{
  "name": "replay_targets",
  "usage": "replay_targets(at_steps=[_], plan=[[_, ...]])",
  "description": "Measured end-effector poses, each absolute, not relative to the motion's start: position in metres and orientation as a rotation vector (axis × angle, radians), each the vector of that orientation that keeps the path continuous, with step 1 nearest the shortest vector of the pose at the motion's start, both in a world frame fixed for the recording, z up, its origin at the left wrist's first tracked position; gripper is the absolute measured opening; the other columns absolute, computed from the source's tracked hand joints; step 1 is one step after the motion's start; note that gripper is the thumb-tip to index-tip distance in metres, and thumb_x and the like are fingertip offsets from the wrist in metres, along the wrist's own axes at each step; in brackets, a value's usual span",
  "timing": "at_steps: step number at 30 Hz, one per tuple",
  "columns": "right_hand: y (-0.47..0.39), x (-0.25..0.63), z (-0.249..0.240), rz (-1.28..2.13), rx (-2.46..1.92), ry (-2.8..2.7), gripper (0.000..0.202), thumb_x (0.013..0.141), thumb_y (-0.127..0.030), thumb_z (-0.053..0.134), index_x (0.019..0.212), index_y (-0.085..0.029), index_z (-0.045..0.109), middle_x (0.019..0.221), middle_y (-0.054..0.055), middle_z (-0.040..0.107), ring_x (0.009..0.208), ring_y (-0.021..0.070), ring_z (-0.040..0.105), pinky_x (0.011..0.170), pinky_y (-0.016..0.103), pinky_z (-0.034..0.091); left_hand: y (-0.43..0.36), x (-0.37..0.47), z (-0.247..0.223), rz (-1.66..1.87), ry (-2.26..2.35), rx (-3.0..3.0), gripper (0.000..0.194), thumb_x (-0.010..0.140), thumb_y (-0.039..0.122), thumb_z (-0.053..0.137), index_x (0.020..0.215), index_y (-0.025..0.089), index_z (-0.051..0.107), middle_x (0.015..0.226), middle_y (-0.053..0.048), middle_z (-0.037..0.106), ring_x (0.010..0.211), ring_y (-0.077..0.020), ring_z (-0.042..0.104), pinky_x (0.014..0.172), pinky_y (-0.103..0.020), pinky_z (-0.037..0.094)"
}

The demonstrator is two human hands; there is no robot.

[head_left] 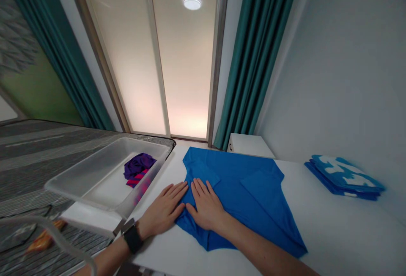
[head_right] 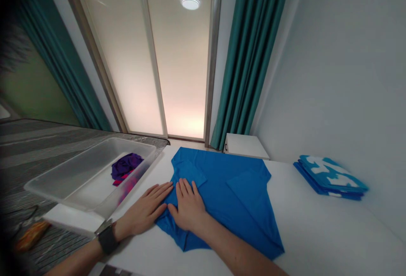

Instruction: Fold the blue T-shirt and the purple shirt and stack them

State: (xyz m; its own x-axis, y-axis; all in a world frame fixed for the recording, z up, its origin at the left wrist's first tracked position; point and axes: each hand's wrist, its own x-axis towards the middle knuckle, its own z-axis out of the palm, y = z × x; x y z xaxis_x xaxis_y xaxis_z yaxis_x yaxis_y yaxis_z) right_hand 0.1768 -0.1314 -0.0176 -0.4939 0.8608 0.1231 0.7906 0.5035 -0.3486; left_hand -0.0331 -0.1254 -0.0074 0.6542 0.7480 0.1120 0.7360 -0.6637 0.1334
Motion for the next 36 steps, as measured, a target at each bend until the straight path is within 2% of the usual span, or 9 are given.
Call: replay_targets(at_steps=[4,8,11,14,17,22,27,36], plan=[[-0.138,0.177,-0.019,0.353,-1.4,-2.442,0.069,0.098,-0.051,0.023,0.151,-0.006,0.025,0.159,0.013,0.019,0.148,0.0249,0.011,0.12,0.047,0.006,-0.124,-0.033,-0.01,0.296,1.258,2.749,0.055,0.101,0.042,0.035,0.152,0.027,0.026,0.156,-0.004,0.032,0.14,-0.0228,0.036,0.118,-0.045,0.025],[-0.14,0.183,-0.016,0.417,-1.387,-2.459,0.069,0.099,-0.051,0.022,0.152,-0.007,0.024,0.159,0.013,0.018,0.147,0.0249,0.012,0.12,0.047,0.007,-0.121,-0.035,-0.005,0.541,1.311,2.484,0.048,0.1,0.04,0.033,0.144,0.022,0.043,0.148,-0.006,0.046,0.134,-0.0211,0.044,0.115,-0.04,0.032],[-0.137,0.195,-0.011,0.467,-1.397,-2.489,0.067,0.1,-0.05,0.019,0.151,-0.008,0.025,0.159,0.013,0.018,0.147,0.0239,0.012,0.12,0.047,0.007,-0.121,-0.036,0.004,0.798,1.386,2.18,0.042,0.099,0.039,0.034,0.126,0.019,0.059,0.13,-0.009,0.062,0.12,-0.0222,0.056,0.106,-0.039,0.042],[-0.135,0.209,-0.008,0.469,-1.452,-2.502,0.067,0.1,-0.05,0.019,0.151,-0.008,0.027,0.159,0.013,0.017,0.147,0.0247,0.012,0.12,0.047,0.007,-0.122,-0.036,0.011,0.878,1.39,2.017,0.035,0.095,0.042,0.043,0.105,0.018,0.066,0.104,-0.009,0.071,0.098,-0.023,0.065,0.089,-0.036,0.051],[-0.139,0.22,-0.008,0.429,-1.481,-2.498,0.067,0.099,-0.05,0.021,0.151,-0.009,0.027,0.159,0.013,0.015,0.147,0.0255,0.012,0.12,0.047,0.008,-0.125,-0.034,0.013,0.834,1.328,2.012,0.033,0.093,0.042,0.045,0.092,0.017,0.066,0.087,-0.006,0.07,0.08,-0.0202,0.064,0.074,-0.031,0.05],[-0.158,0.221,-0.006,0.433,-1.348,-2.552,0.064,0.1,-0.05,0.021,0.152,-0.013,0.027,0.16,0.009,0.016,0.147,0.0237,0.012,0.12,0.045,0.008,-0.136,-0.027,0.012,0.605,1.303,2.199,0.029,0.093,0.042,0.047,0.09,0.018,0.064,0.073,-0.002,0.064,0.067,-0.0157,0.056,0.064,-0.026,0.042],[-0.173,0.213,-0.006,0.502,-1.279,-2.563,0.067,0.099,-0.054,0.023,0.152,-0.014,0.026,0.16,0.009,0.015,0.148,0.0232,0.011,0.12,0.045,0.006,-0.149,-0.019,0.02,0.358,1.324,2.443,0.02,0.084,0.039,0.061,0.094,0.021,0.061,0.067,0.002,0.06,0.066,-0.0165,0.054,0.067,-0.028,0.038],[-0.176,0.212,-0.005,0.54,-1.282,-2.568,0.069,0.098,-0.055,0.028,0.153,-0.014,0.022,0.16,0.009,0.013,0.148,0.0229,0.009,0.12,0.046,0.003,-0.151,-0.02,0.022,0.212,1.295,2.622,0.009,0.087,0.022,0.054,0.091,0.024,0.062,0.078,0.0,0.063,0.072,-0.0169,0.059,0.069,-0.027,0.038]])
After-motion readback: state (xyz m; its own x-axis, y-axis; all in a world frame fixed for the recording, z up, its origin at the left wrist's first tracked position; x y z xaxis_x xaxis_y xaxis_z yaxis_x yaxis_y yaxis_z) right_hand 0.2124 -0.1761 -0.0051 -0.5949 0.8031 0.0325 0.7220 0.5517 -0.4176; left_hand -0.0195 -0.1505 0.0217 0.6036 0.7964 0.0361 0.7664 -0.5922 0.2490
